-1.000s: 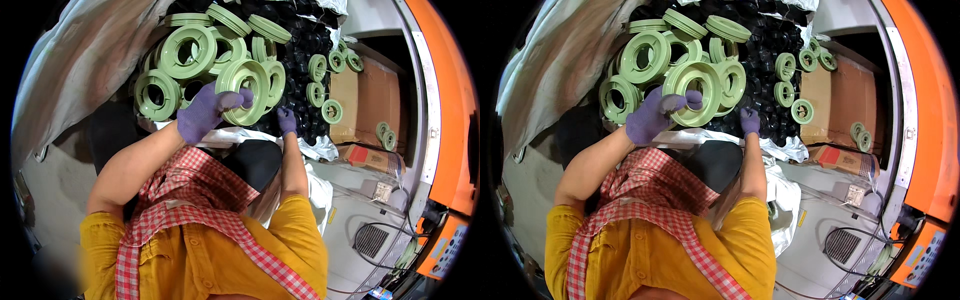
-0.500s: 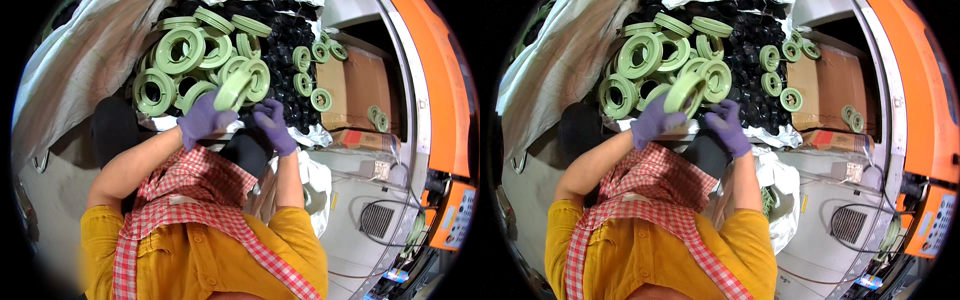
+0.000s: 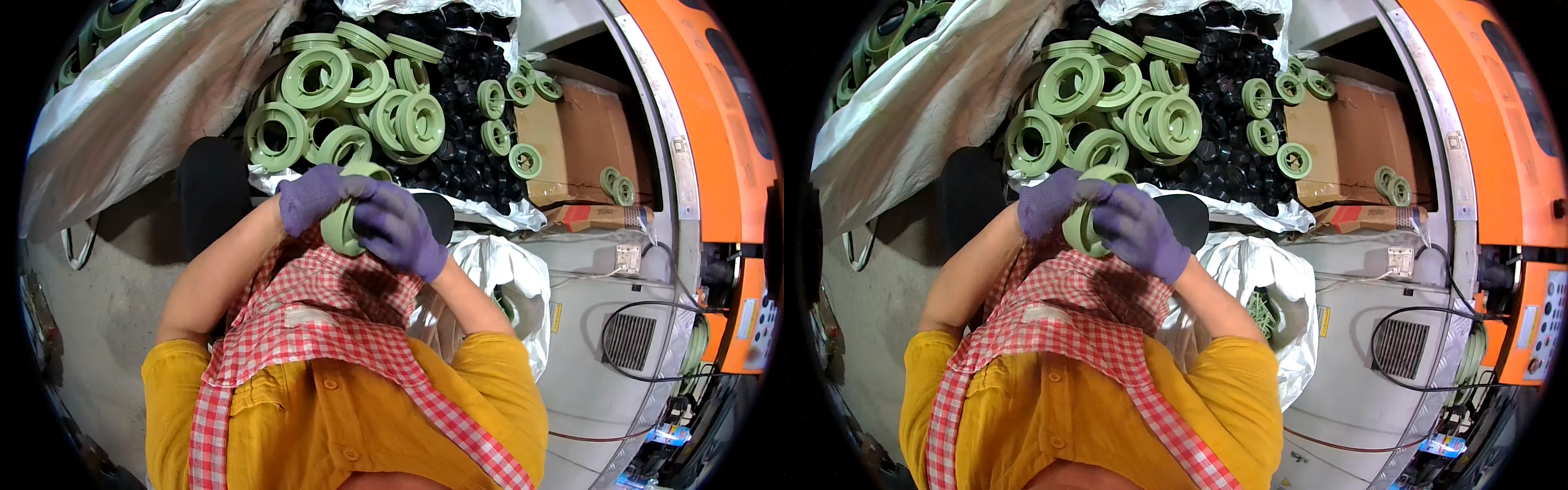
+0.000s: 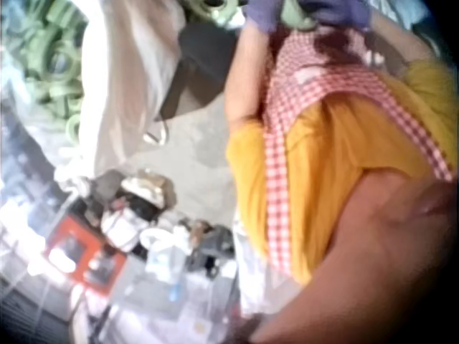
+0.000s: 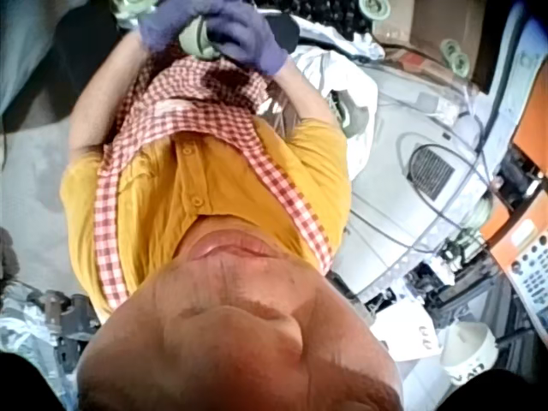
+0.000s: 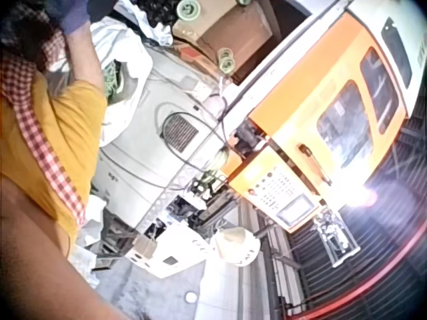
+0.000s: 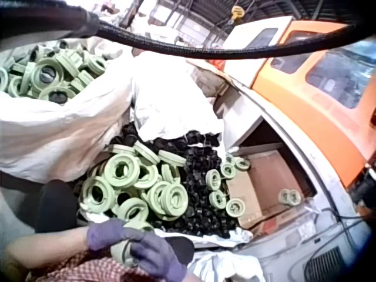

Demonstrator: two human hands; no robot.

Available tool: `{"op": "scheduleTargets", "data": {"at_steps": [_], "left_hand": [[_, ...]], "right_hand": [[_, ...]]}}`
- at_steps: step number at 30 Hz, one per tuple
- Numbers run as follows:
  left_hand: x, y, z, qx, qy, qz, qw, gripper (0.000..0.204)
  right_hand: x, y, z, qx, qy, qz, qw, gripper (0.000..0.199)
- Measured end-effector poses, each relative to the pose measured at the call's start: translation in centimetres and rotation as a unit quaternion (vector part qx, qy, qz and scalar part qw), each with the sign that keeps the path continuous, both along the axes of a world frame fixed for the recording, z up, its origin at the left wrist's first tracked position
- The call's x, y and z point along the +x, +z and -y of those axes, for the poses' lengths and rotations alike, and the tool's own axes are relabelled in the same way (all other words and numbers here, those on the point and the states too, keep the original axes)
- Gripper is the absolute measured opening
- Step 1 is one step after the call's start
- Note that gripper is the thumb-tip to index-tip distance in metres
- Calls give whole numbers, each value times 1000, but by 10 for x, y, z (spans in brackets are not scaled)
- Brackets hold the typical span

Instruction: The person picks up green plastic components one at a time from a large white bag, holds them with both hands to move a smaller black part inside the component, and then places the components into another large white bag.

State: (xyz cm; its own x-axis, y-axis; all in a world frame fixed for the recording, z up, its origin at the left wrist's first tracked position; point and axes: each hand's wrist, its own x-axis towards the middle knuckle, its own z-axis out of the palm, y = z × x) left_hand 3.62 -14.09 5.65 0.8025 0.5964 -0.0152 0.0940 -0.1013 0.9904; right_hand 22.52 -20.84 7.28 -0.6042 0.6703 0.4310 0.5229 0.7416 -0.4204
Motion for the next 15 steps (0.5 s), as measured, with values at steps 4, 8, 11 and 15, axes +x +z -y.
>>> {"op": "scheduleTargets", "data": {"at_steps": [4,8,11,15], "left_hand": [[10,11,19,-278,91,37,955,31],[21,4,44,-106,170,60,978,69],[20,-12,53,23,209,58,976,70],[9,4,25,-266,90,22,960,41]], "right_hand": [[4,4,13,-90,-114,-41,989,52],[3,-15,14,-535,-264,-468,652,53],[31,-81,7,-466,-152,-365,791,47],[-21,-1,31,-209,-164,-209,941,33]]}}
